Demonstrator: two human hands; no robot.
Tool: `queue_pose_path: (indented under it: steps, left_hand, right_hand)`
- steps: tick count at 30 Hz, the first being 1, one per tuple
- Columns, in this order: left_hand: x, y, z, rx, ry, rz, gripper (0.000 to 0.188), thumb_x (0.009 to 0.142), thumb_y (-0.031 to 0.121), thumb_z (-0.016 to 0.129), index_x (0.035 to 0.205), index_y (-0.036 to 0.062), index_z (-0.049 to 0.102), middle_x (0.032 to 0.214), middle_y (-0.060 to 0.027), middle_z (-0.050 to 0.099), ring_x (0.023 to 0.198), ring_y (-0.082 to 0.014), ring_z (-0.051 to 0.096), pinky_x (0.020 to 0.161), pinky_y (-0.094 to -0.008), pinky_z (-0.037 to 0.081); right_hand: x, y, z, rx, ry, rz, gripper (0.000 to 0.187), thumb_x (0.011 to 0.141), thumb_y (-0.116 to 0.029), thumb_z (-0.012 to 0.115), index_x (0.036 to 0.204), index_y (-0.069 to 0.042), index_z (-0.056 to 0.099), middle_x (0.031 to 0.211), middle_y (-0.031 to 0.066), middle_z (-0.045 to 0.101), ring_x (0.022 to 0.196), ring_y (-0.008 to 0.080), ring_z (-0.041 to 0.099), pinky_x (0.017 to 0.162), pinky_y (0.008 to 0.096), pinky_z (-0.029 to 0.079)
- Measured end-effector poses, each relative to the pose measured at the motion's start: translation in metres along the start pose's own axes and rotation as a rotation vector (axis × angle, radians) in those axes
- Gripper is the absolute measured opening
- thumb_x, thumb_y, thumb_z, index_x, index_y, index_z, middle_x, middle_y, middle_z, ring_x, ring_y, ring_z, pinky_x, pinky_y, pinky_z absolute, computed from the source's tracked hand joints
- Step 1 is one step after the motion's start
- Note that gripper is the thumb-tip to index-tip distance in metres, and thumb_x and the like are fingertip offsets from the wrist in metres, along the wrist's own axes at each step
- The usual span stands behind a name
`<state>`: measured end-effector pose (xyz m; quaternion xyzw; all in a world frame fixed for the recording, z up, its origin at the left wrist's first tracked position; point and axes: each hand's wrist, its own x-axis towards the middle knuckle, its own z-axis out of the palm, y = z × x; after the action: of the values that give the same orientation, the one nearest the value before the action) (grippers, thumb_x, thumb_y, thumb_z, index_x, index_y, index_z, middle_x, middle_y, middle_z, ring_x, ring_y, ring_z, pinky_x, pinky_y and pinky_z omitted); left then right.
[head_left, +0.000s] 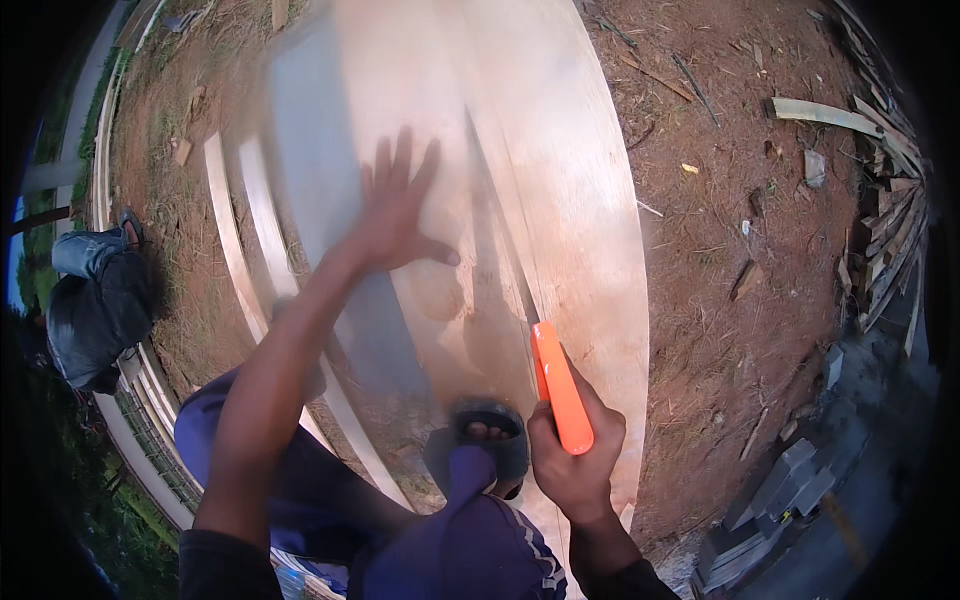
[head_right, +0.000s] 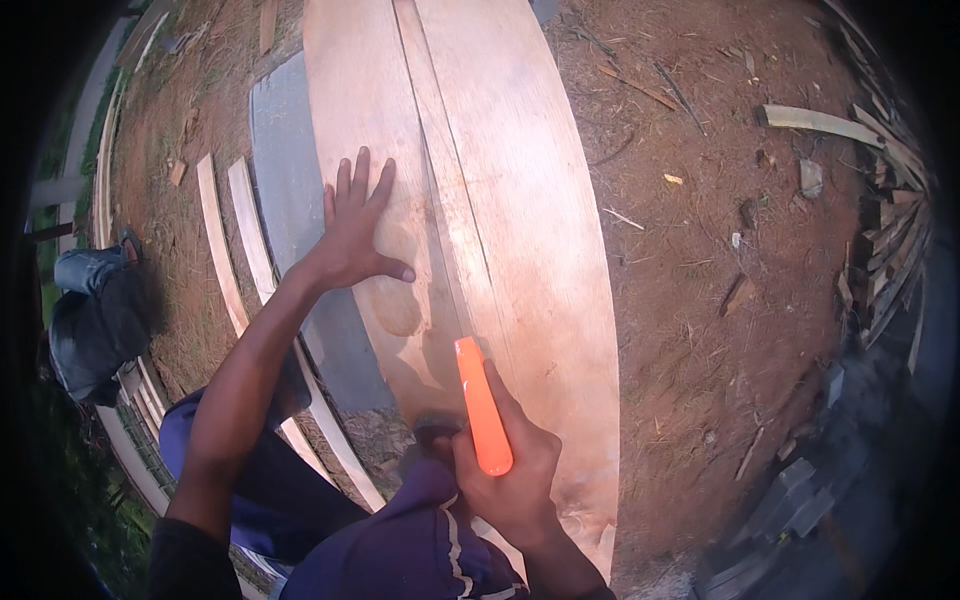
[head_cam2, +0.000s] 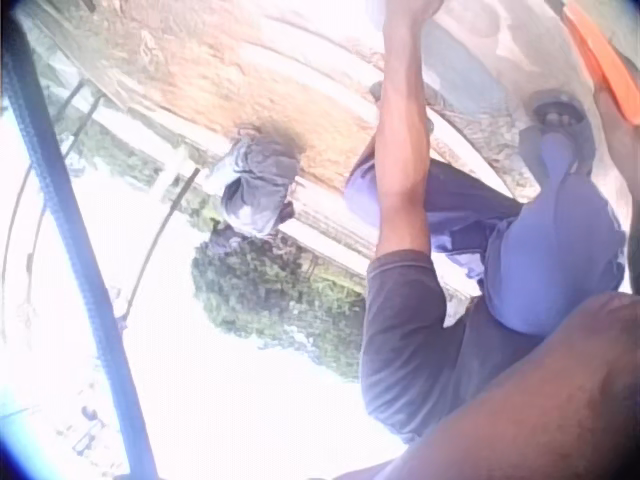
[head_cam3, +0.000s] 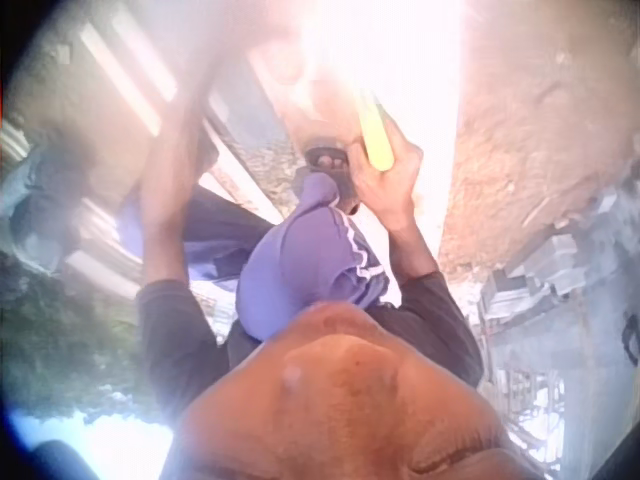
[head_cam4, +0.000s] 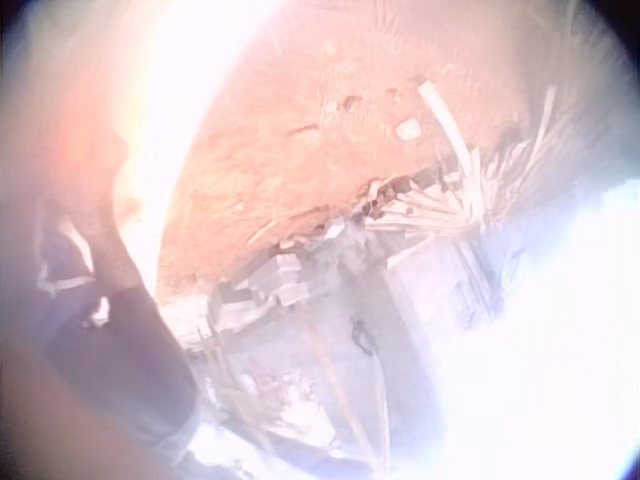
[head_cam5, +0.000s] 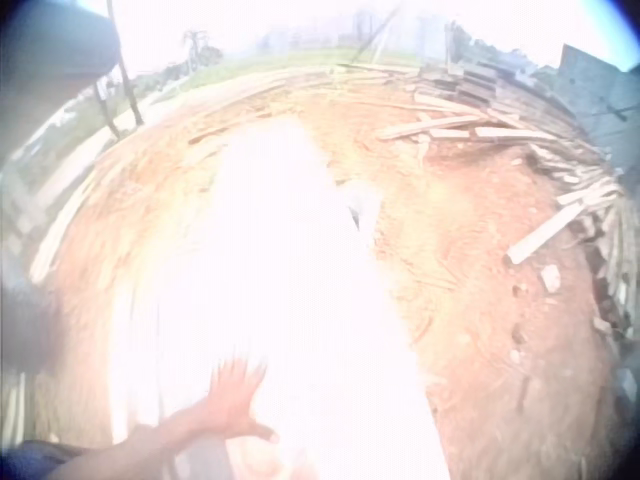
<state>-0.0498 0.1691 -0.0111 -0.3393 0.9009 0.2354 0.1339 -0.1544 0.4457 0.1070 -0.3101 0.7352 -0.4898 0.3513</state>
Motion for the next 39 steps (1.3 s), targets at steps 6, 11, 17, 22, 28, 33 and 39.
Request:
queue_pose_path:
  steps: [6, 11, 17, 22, 28, 33, 39]
  left_hand:
    - [-0.006, 0.011, 0.007, 0.001, -0.057, 0.003, 0.147, 0.055, 0.061, 0.091, 0.164, 0.0120, 0.004, 0.167, -0.0281, -0.010, 0.152, -0.0503, -0.014, 0.120, -0.0665, -0.002]
    - [-0.003, -0.003, 0.001, 0.000, -0.021, -0.019, 0.150, 0.053, 0.060, 0.092, 0.164, 0.0116, 0.003, 0.166, -0.0282, -0.011, 0.153, -0.0484, -0.015, 0.121, -0.0637, -0.004]
    - [-0.001, 0.004, -0.001, 0.003, -0.034, -0.011, 0.151, 0.052, 0.060, 0.093, 0.164, 0.0111, 0.003, 0.166, -0.0286, -0.012, 0.153, -0.0473, -0.016, 0.121, -0.0623, -0.005]
    - [0.002, 0.009, 0.000, 0.015, -0.044, 0.006, 0.148, 0.056, 0.060, 0.091, 0.164, 0.0113, 0.002, 0.166, -0.0288, -0.010, 0.153, -0.0488, -0.014, 0.121, -0.0643, -0.003]
    - [-0.002, -0.001, 0.005, 0.006, -0.021, -0.010, 0.151, 0.053, 0.060, 0.092, 0.164, 0.0114, 0.002, 0.166, -0.0284, -0.011, 0.153, -0.0465, -0.016, 0.121, -0.0631, -0.004]
    - [-0.001, 0.007, 0.000, 0.010, -0.049, -0.019, 0.151, 0.053, 0.059, 0.093, 0.164, 0.0116, 0.003, 0.167, -0.0281, -0.011, 0.154, -0.0464, -0.015, 0.121, -0.0632, -0.004]
    - [-0.005, 0.001, -0.004, 0.007, -0.042, -0.035, 0.149, 0.053, 0.057, 0.093, 0.164, 0.0123, 0.003, 0.167, -0.0278, -0.011, 0.154, -0.0464, -0.015, 0.121, -0.0633, -0.003]
  right_hand:
    - [0.159, -0.010, 0.052, -0.077, -0.057, 0.184, 0.050, 0.088, -0.004, 0.063, 0.136, 0.006, 0.057, 0.080, 0.0257, 0.068, 0.066, 0.0348, 0.069, 0.063, 0.0379, 0.053]
    - [-0.022, 0.008, -0.002, 0.016, -0.025, 0.079, 0.057, 0.083, 0.006, 0.057, 0.140, 0.013, 0.051, 0.111, 0.0251, 0.072, 0.095, 0.0236, 0.075, 0.081, 0.0327, 0.059]
    - [0.047, 0.015, 0.023, 0.080, 0.029, 0.185, 0.053, 0.083, 0.001, 0.061, 0.136, 0.008, 0.057, 0.097, 0.0220, 0.075, 0.081, 0.0263, 0.075, 0.076, 0.0329, 0.058]
    - [0.151, -0.003, 0.053, 0.030, 0.026, 0.141, 0.047, 0.086, -0.011, 0.061, 0.132, 0.001, 0.061, 0.081, 0.0280, 0.067, 0.068, 0.0408, 0.067, 0.067, 0.0427, 0.053]
    - [-0.043, -0.035, -0.028, -0.191, -0.087, 0.148, 0.056, 0.080, 0.012, 0.051, 0.136, 0.015, 0.053, 0.111, 0.0244, 0.073, 0.098, 0.0258, 0.075, 0.080, 0.0321, 0.060]
    - [0.075, 0.016, 0.035, -0.003, 0.009, 0.176, 0.054, 0.084, 0.000, 0.061, 0.137, 0.009, 0.056, 0.082, 0.0239, 0.071, 0.070, 0.0213, 0.072, 0.065, 0.0343, 0.054]
    - [0.098, 0.003, 0.047, -0.015, 0.025, 0.163, 0.052, 0.085, -0.003, 0.062, 0.136, 0.004, 0.058, 0.076, 0.0215, 0.067, 0.064, 0.0244, 0.067, 0.062, 0.0355, 0.052]
